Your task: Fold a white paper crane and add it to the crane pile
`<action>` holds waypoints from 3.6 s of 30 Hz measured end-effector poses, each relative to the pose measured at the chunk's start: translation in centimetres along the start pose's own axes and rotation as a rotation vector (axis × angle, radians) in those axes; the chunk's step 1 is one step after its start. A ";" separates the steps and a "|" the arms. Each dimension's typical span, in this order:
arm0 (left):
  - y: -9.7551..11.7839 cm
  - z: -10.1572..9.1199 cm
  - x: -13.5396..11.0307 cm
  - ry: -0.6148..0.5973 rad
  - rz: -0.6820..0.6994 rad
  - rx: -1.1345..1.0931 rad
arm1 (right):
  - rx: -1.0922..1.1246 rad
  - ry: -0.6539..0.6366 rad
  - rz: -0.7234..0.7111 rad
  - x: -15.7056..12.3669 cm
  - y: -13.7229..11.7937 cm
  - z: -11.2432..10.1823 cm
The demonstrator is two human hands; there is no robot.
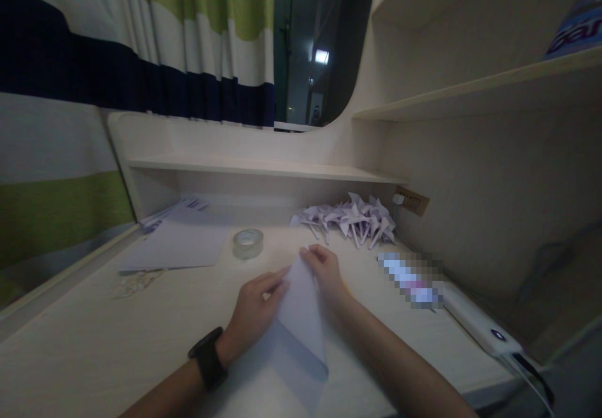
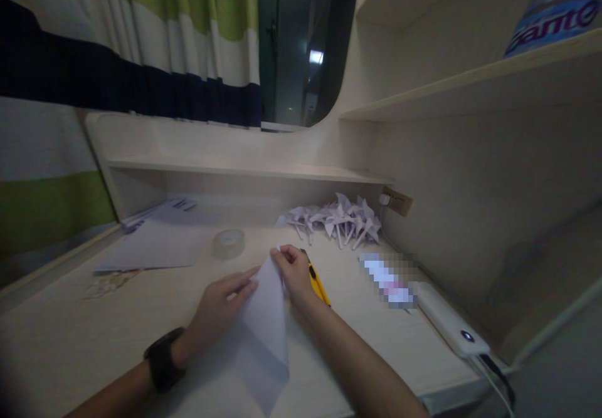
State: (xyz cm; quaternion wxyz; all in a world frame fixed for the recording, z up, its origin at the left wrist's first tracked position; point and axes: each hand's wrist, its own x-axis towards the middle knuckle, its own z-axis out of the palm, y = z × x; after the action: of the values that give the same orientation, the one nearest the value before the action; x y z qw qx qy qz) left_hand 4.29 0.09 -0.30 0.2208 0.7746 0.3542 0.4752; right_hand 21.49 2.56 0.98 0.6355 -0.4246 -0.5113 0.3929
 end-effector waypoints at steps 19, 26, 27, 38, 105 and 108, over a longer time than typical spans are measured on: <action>1.0 -1.5 1.4 0.207 0.327 0.153 | -0.123 -0.201 -0.156 1.6 -7.3 0.0; 0.8 -3.1 5.8 0.364 0.447 0.240 | -0.249 -0.161 -0.328 5.2 -11.2 1.4; 0.8 -3.2 6.3 0.371 0.455 0.241 | -0.226 -0.145 -0.326 5.5 -11.6 1.4; 0.7 -2.3 6.6 0.342 0.406 0.068 | -0.210 -0.145 -0.279 5.9 -12.3 0.9; 2.2 -0.5 4.4 0.351 0.168 -0.076 | -0.038 -0.125 -0.097 6.2 -11.5 1.5; 2.4 -0.6 4.5 0.352 0.158 -0.084 | -0.068 -0.082 -0.105 6.3 -11.4 1.7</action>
State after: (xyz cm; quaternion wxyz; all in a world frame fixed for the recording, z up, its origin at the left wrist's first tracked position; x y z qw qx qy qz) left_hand 5.92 1.93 4.21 0.1493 0.6950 0.3052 0.6337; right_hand 21.62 4.86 13.90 0.6191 -0.4020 -0.5716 0.3584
